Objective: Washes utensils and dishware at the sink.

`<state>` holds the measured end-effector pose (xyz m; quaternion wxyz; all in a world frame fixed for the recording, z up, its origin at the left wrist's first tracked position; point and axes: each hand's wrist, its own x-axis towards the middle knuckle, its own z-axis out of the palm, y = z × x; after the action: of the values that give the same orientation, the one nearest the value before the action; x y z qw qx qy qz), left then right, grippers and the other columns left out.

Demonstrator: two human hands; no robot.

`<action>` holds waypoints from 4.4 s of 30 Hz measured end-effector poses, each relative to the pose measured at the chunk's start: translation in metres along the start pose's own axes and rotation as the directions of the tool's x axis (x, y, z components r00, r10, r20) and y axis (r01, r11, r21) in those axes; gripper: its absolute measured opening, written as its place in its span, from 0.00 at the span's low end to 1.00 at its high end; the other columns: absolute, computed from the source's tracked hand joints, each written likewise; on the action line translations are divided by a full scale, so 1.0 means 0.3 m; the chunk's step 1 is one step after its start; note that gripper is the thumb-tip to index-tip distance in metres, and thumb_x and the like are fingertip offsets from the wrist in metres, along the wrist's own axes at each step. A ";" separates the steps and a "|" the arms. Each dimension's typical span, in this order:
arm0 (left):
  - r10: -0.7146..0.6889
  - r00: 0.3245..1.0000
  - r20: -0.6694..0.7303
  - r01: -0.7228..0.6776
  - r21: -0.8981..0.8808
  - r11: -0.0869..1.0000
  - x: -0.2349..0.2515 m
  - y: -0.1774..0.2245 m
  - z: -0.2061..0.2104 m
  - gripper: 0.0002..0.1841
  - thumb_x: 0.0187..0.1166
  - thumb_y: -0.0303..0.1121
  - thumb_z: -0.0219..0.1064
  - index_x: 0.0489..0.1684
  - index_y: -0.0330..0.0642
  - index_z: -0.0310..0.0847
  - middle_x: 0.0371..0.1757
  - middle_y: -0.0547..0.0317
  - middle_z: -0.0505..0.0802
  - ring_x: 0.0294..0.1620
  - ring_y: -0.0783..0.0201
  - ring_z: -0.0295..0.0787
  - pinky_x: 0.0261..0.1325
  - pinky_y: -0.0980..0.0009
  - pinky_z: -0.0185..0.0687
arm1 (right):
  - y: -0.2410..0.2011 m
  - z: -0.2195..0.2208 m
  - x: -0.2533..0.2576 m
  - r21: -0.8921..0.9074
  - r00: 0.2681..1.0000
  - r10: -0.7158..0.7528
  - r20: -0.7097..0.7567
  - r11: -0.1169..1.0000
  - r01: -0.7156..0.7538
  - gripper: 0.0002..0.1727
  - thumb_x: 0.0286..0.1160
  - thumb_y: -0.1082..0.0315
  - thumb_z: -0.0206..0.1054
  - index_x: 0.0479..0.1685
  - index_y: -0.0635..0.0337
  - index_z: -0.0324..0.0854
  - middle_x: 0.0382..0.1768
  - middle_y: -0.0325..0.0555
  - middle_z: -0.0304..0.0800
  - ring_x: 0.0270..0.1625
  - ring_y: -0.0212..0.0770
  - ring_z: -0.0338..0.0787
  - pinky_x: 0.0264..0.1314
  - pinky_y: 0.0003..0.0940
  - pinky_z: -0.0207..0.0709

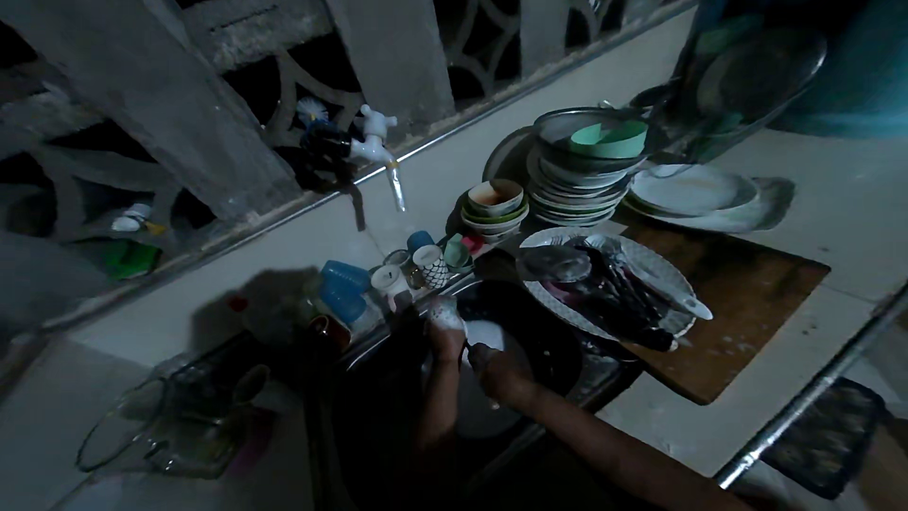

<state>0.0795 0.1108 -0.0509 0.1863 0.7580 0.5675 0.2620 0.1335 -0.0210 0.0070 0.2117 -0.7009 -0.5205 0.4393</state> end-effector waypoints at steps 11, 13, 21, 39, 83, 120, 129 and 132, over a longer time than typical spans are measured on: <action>-0.390 0.877 0.279 0.389 -0.890 0.239 -0.082 0.109 0.006 0.21 0.97 0.43 0.42 0.68 0.34 0.67 0.34 0.51 0.80 0.23 0.63 0.78 0.26 0.68 0.80 | 0.154 0.101 0.100 0.568 0.989 0.096 -0.116 0.823 -0.013 0.35 0.94 0.41 0.28 0.83 0.57 0.57 0.36 0.48 0.76 0.24 0.41 0.75 0.27 0.39 0.74; -0.345 0.876 0.337 0.444 -0.844 0.301 -0.113 0.145 0.015 0.23 0.97 0.44 0.42 0.73 0.33 0.67 0.47 0.47 0.84 0.37 0.63 0.83 0.39 0.70 0.83 | 0.196 0.108 0.141 0.632 0.975 0.104 -0.198 0.773 0.046 0.34 0.95 0.44 0.31 0.89 0.57 0.53 0.55 0.58 0.81 0.42 0.46 0.84 0.44 0.45 0.80; -0.010 0.960 0.280 0.175 -0.572 0.801 -0.165 0.189 0.043 0.20 0.91 0.27 0.52 0.76 0.23 0.70 0.73 0.31 0.81 0.74 0.48 0.78 0.80 0.57 0.70 | 0.140 -0.076 0.061 0.569 0.900 0.039 -0.433 0.787 0.240 0.26 0.96 0.62 0.42 0.79 0.73 0.67 0.70 0.67 0.79 0.70 0.52 0.81 0.74 0.46 0.74; -0.064 0.825 0.561 0.122 -0.067 0.990 -0.231 -0.004 0.041 0.30 0.84 0.44 0.67 0.82 0.36 0.69 0.68 0.36 0.87 0.68 0.44 0.86 0.72 0.47 0.80 | 0.371 -0.663 0.148 0.015 0.717 0.221 -0.661 0.959 -0.281 0.33 0.78 0.67 0.69 0.79 0.72 0.64 0.70 0.76 0.76 0.71 0.73 0.81 0.69 0.66 0.76; -0.277 0.952 -0.133 -0.021 -0.928 0.373 -0.052 0.066 -0.038 0.22 0.85 0.23 0.61 0.76 0.27 0.66 0.60 0.42 0.83 0.53 0.62 0.82 0.57 0.68 0.82 | 0.083 0.059 0.104 -0.134 0.956 -0.219 -0.193 0.972 0.195 0.23 0.92 0.70 0.48 0.80 0.74 0.64 0.64 0.73 0.83 0.67 0.66 0.86 0.73 0.56 0.75; -0.012 0.905 -0.425 -0.214 -0.481 0.850 0.019 0.082 -0.108 0.16 0.81 0.25 0.68 0.60 0.20 0.81 0.54 0.31 0.91 0.57 0.48 0.90 0.68 0.57 0.81 | 0.049 0.001 -0.005 0.892 0.965 -0.153 0.213 0.433 -0.129 0.20 0.97 0.52 0.35 0.39 0.48 0.66 0.16 0.32 0.67 0.11 0.29 0.69 0.11 0.24 0.69; -0.332 0.934 -0.134 -0.049 -0.966 0.253 0.075 0.045 -0.092 0.11 0.94 0.35 0.50 0.66 0.44 0.69 0.34 0.63 0.79 0.27 0.72 0.78 0.32 0.75 0.81 | 0.164 -0.012 0.013 0.967 0.867 -0.441 0.232 0.203 -0.155 0.26 0.94 0.53 0.29 0.30 0.44 0.70 0.09 0.28 0.67 0.10 0.25 0.69 0.13 0.22 0.69; -0.136 0.951 0.277 0.229 -0.929 -0.290 -0.016 0.074 -0.089 0.19 0.95 0.45 0.40 0.39 0.47 0.71 0.20 0.63 0.82 0.15 0.69 0.81 0.18 0.74 0.82 | 0.200 0.001 0.057 0.968 0.836 -0.502 0.221 0.215 -0.126 0.27 0.94 0.57 0.31 0.24 0.42 0.69 0.06 0.25 0.63 0.08 0.23 0.67 0.15 0.21 0.71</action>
<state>0.0792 0.0994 -0.0178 0.7653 0.2249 0.2418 0.5526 0.1672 -0.0274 -0.0453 0.5086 -0.2074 -0.2573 0.7951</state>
